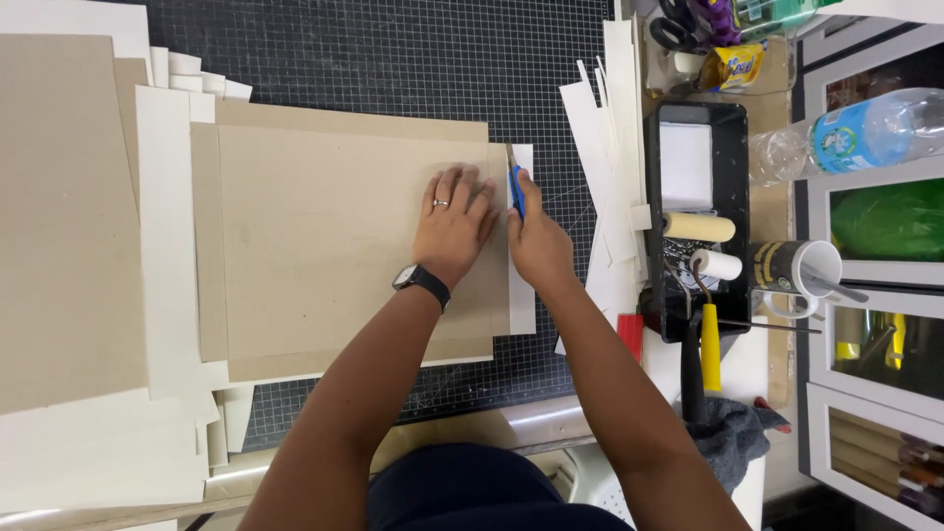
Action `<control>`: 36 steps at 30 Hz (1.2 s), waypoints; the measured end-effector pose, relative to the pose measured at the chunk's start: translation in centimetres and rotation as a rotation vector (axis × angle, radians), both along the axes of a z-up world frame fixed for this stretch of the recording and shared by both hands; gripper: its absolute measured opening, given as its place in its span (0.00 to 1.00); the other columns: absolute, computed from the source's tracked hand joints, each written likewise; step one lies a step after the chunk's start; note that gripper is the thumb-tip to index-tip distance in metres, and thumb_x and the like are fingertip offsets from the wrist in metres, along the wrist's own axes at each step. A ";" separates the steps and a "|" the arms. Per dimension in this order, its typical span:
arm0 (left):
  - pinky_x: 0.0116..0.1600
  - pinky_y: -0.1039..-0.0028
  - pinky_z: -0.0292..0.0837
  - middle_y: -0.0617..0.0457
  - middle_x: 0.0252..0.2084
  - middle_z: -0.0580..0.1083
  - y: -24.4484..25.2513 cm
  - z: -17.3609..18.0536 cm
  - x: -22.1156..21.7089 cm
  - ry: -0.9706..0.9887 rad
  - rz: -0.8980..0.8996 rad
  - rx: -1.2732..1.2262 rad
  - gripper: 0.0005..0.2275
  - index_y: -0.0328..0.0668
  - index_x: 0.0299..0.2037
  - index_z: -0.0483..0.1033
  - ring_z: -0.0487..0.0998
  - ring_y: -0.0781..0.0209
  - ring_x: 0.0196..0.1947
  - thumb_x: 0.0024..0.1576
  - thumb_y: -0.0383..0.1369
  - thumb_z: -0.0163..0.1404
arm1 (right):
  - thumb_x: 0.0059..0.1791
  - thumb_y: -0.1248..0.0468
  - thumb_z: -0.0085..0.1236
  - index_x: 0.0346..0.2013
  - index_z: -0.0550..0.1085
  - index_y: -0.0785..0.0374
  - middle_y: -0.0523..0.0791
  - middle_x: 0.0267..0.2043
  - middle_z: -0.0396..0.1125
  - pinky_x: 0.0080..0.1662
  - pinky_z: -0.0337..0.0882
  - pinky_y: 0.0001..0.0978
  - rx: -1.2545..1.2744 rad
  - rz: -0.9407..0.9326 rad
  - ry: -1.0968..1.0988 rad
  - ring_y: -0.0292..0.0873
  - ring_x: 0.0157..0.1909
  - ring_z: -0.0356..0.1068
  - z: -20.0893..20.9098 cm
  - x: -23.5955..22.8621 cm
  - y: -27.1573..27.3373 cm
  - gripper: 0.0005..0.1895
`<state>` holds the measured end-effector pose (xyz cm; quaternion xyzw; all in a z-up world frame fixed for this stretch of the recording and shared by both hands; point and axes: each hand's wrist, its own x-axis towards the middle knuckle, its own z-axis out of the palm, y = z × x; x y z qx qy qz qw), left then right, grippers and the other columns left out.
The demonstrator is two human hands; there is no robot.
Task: Trimming the edges of cardboard sheets using a utility knife on a cutting mat
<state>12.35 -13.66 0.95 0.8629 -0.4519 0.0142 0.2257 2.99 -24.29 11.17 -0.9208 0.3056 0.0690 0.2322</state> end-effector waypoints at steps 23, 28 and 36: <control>0.77 0.47 0.40 0.48 0.67 0.64 -0.2 -1.0 -0.1 -0.046 0.008 -0.041 0.19 0.51 0.64 0.70 0.56 0.44 0.72 0.67 0.46 0.46 | 0.60 0.60 0.33 0.73 0.46 0.54 0.58 0.43 0.75 0.40 0.76 0.51 0.050 -0.005 0.088 0.61 0.41 0.79 1.8 -3.4 3.4 0.26; 0.77 0.46 0.41 0.48 0.66 0.64 -0.2 -0.5 -0.3 -0.038 0.003 -0.026 0.18 0.50 0.64 0.70 0.55 0.43 0.72 0.68 0.46 0.45 | 0.60 0.60 0.32 0.72 0.46 0.54 0.58 0.41 0.75 0.38 0.76 0.50 0.062 -0.016 0.097 0.61 0.39 0.79 1.5 -4.9 4.1 0.25; 0.77 0.46 0.39 0.48 0.67 0.63 -0.1 -0.4 -0.1 -0.003 -0.001 0.001 0.18 0.50 0.65 0.68 0.53 0.43 0.73 0.69 0.46 0.43 | 0.60 0.60 0.32 0.71 0.46 0.55 0.59 0.41 0.75 0.37 0.75 0.50 0.063 -0.023 0.094 0.61 0.39 0.79 1.8 -5.1 4.8 0.24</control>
